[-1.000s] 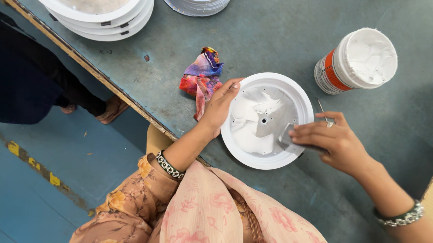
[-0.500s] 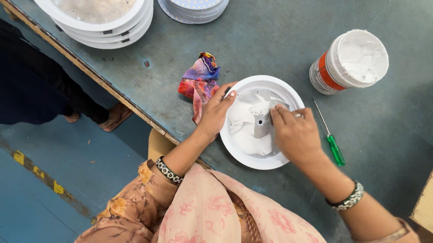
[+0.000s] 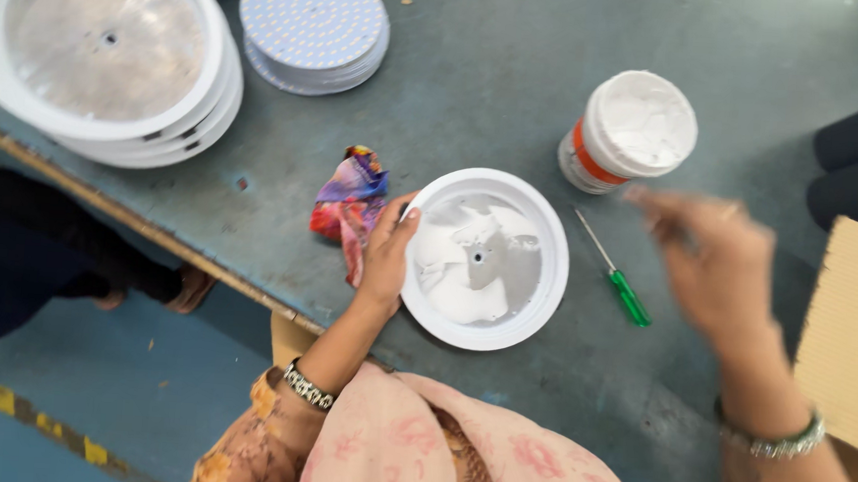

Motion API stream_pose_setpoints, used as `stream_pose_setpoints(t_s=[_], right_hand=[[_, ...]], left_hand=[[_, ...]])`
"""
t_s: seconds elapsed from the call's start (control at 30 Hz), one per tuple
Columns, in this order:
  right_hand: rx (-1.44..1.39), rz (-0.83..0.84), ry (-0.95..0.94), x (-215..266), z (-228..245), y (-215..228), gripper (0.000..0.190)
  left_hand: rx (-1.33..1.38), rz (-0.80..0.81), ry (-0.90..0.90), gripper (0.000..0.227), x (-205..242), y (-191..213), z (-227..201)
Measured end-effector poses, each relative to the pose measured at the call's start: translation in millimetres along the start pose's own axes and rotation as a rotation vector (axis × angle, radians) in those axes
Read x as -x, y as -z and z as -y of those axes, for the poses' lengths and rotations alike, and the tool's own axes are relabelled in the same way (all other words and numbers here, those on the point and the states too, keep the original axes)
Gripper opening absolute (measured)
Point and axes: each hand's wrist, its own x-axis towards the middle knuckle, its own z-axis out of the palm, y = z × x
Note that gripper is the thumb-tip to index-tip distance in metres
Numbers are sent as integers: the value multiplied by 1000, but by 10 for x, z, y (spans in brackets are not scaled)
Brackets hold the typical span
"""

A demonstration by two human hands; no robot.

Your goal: The person applies a white paste to the underside of circular plastic parts using a small metal spatula. They scoop the paste from a container and spread it evenly across the surface of each part before placing them aside.

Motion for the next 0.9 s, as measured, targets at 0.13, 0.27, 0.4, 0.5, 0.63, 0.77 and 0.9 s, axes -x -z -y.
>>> stream_pose_setpoints(t_s=[0.13,0.27,0.4,0.5,0.63,0.77,0.9], right_hand=[[169,114,59,-720,-490,232,18],[197,338,92,-1255,-813,159,22],[508,541,205,-1383,-858,-16,28],[597,715,194,-1407,-817,-65,33],[424,844,-6,-1602,-862,138,30],[393,538,119,-1531,-959,226,24],[363,306,267,-1357,-1075,90,19]], left_hand=[[18,26,34,36,12,12,-45],[19,14,67,35,50,-13,-81],[32,11,86,34,44,-38,-113],[83,4,155,35,24,-38,-124],[62,7,156,36,45,-28,-137],[66,13,166,36,20,-44,-148],[57,19,177,36,21,-29,-155]])
